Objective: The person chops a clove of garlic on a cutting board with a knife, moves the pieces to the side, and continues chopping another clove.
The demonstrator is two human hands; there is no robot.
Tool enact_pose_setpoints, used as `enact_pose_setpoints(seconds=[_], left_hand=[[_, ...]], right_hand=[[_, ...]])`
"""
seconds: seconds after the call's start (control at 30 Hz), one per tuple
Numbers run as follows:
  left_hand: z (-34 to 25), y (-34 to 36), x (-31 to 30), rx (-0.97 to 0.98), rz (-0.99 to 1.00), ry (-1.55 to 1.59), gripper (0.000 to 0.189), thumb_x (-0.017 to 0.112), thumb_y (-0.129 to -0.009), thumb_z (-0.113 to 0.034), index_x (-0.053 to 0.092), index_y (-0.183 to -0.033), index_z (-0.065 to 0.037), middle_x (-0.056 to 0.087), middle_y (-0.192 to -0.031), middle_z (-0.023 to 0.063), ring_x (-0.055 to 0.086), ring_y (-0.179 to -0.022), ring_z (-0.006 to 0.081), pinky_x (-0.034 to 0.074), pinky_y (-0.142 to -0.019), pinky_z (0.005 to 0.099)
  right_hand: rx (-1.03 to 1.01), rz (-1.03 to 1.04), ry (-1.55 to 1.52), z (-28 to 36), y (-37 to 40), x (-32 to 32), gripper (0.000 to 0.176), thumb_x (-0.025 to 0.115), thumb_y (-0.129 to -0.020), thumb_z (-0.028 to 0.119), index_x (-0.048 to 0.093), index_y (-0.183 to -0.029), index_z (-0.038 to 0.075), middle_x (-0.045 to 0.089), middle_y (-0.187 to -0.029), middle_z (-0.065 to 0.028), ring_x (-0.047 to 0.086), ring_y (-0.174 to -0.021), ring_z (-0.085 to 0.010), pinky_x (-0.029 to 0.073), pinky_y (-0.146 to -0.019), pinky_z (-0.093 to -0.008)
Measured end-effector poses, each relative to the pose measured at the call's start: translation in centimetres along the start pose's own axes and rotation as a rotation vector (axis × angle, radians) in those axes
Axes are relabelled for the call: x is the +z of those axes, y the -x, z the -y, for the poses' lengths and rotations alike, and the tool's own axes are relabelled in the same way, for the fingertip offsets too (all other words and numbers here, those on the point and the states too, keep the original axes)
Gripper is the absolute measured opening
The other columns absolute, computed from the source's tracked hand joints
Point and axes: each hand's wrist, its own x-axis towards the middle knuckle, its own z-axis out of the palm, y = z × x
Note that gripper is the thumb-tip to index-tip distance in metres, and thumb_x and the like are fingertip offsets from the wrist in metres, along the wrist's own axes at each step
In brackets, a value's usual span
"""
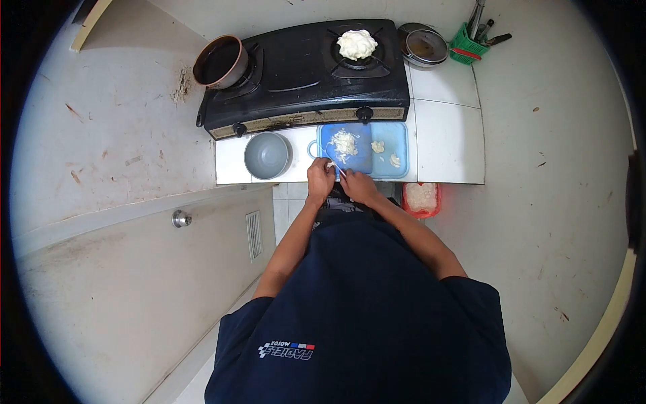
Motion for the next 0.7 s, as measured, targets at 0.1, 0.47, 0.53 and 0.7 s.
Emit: enact_pose_setpoints(seconds=[0.1,0.47,0.53,0.7], left_hand=[[0.2,0.0,0.2,-0.02,0.003,0.007,0.016,0.068,-0.08,0.002,0.071,-0.095,0.004,0.066,-0.087,0.0193,0.066,-0.073,0.0335,0.054,-0.07,0.0431],[0.5,0.0,0.3,-0.082,-0.005,0.04,0.018,0.077,-0.081,0.0,0.073,-0.098,0.005,0.073,-0.088,0.0196,0.072,-0.076,0.027,0.057,-0.072,0.0364],[0.8,0.1,0.4,-0.099,0.004,0.032,0.018,0.078,-0.081,0.0,0.074,-0.098,0.005,0.074,-0.088,0.0194,0.072,-0.076,0.0271,0.057,-0.072,0.036],[0.3,0.2,0.2,-0.102,-0.016,0.078,0.014,0.075,-0.081,0.003,0.072,-0.095,0.005,0.068,-0.082,0.0181,0.066,-0.07,0.0277,0.053,-0.069,0.0379]], right_hand=[[0.021,0.038,0.009,0.1,-0.5,0.3,0.039,0.053,-0.102,0.033,0.063,-0.096,-0.005,0.068,-0.072,-0.0274,0.069,-0.068,-0.0472,0.057,-0.066,-0.0566],[0.047,0.089,0.012,-0.3,-0.2,0.6,0.039,0.054,-0.101,0.033,0.063,-0.095,-0.005,0.07,-0.08,-0.0279,0.07,-0.075,-0.0468,0.058,-0.072,-0.0566],[0.038,0.099,0.016,-0.5,0.2,0.3,0.039,0.054,-0.101,0.033,0.063,-0.095,-0.005,0.07,-0.08,-0.0278,0.07,-0.075,-0.0469,0.058,-0.072,-0.0564],[0.029,0.13,0.048,-1.2,1.9,-1.3,0.04,0.055,-0.1,0.034,0.065,-0.094,-0.004,0.07,-0.081,-0.0277,0.071,-0.076,-0.0468,0.058,-0.072,-0.0562]])
